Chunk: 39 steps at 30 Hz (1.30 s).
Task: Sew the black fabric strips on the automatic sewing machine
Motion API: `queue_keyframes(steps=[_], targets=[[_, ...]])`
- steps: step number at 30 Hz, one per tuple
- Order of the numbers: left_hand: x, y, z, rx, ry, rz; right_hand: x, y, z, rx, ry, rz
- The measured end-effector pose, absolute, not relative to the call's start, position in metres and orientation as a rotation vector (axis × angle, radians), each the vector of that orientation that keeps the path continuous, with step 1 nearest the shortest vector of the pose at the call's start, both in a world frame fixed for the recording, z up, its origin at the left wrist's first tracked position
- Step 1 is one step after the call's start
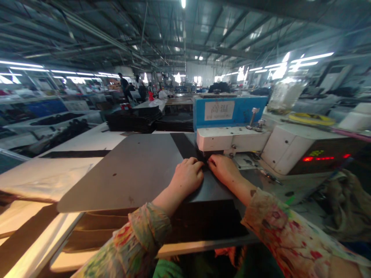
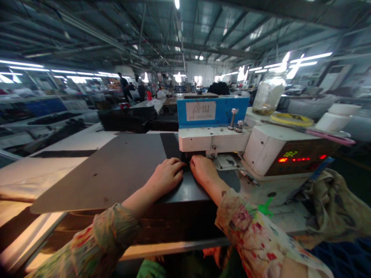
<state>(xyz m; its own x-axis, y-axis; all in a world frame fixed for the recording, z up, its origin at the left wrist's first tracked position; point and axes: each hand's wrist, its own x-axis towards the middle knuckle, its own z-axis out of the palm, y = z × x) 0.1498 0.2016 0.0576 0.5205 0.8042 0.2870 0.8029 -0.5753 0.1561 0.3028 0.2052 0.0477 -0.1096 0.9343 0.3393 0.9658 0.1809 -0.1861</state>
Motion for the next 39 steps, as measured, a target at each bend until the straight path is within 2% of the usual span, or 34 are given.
queue_keyframes(steps=[15,22,26,29,33,36,39], targets=[[0.129,0.257,0.065,2.706,1.653,0.328,0.305,0.198,0.053,-1.750,-2.073,0.023],[0.099,0.263,0.074,2.896,1.352,0.247,0.313,0.167,0.048,-1.491,-2.056,0.177],[0.104,0.260,0.072,2.933,1.512,0.152,0.315,0.163,0.043,-1.443,-2.009,0.219],[0.111,0.261,0.073,2.995,1.467,0.106,0.314,0.164,0.043,-1.427,-2.002,0.229],[0.106,0.261,0.077,2.959,1.563,0.186,0.312,0.154,0.048,-1.370,-1.949,0.256],[0.091,0.237,0.082,2.890,1.624,0.246,0.314,0.128,0.051,-1.282,-1.840,0.454],[0.079,0.179,0.084,2.745,1.490,0.351,0.317,0.095,0.045,-1.286,-1.767,0.884]])
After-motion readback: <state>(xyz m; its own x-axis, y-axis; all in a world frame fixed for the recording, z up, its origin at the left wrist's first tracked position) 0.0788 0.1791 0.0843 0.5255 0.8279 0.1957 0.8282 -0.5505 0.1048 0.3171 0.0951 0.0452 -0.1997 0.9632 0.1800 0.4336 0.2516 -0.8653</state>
